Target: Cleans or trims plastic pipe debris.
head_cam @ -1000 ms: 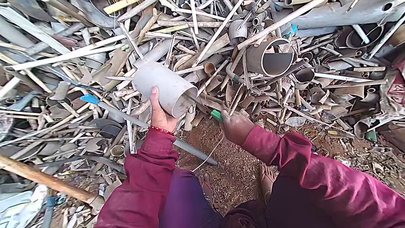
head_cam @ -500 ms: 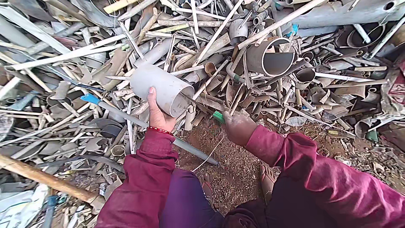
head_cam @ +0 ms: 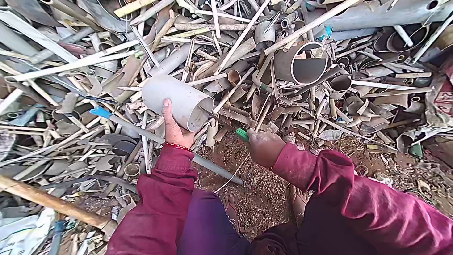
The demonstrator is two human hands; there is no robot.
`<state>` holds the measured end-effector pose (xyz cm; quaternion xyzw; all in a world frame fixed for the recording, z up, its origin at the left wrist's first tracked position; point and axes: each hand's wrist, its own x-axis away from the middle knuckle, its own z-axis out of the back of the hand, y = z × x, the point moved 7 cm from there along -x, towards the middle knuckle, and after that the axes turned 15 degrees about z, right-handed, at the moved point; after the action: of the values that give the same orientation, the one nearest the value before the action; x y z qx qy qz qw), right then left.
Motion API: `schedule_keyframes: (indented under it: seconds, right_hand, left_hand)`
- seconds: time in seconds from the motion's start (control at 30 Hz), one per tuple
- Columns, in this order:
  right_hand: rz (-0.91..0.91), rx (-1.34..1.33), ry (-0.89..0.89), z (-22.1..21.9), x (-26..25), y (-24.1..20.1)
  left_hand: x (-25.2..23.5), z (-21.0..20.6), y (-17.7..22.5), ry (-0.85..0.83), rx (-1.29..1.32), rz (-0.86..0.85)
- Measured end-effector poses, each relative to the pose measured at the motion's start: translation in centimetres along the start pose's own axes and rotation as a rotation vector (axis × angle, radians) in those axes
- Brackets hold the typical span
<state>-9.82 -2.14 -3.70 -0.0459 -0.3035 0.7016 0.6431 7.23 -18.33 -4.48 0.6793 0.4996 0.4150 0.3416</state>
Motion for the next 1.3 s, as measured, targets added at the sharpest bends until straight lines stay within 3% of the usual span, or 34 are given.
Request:
schedule_keyframes:
  seconds: [0.13,0.37,0.53,0.67,0.8,0.93,1.13,1.3]
  right_hand:
    - [0.139,-0.084,-0.097,-0.7,0.2,-1.0]
    - [-0.044,0.206,0.247,2.8,0.4,1.2]
    - [0.134,0.221,0.082,0.5,-2.2,1.8]
    - [0.02,0.199,0.295,2.4,-2.5,4.5]
    - [0.137,0.055,0.425,2.6,-3.0,5.4]
    - [0.337,0.288,0.315,1.5,-4.4,5.9]
    - [0.08,0.067,0.502,3.9,-4.1,9.0]
    - [0.351,0.201,0.401,2.9,-4.6,7.3]
  left_hand:
    - [0.1,-0.1,0.1,0.01,0.007,-0.005]
    - [0.4,0.5,0.3,0.086,0.207,0.105]
    - [0.0,1.2,0.1,0.112,0.283,0.133]
    - [0.5,1.2,0.3,0.103,0.31,0.144]
    - [1.0,1.2,0.5,0.097,0.348,0.162]
    - [1.0,1.6,0.3,0.098,0.367,0.204]
    - [1.9,1.2,0.5,0.07,0.427,0.233]
    - [1.7,1.7,0.6,0.08,0.42,0.226]
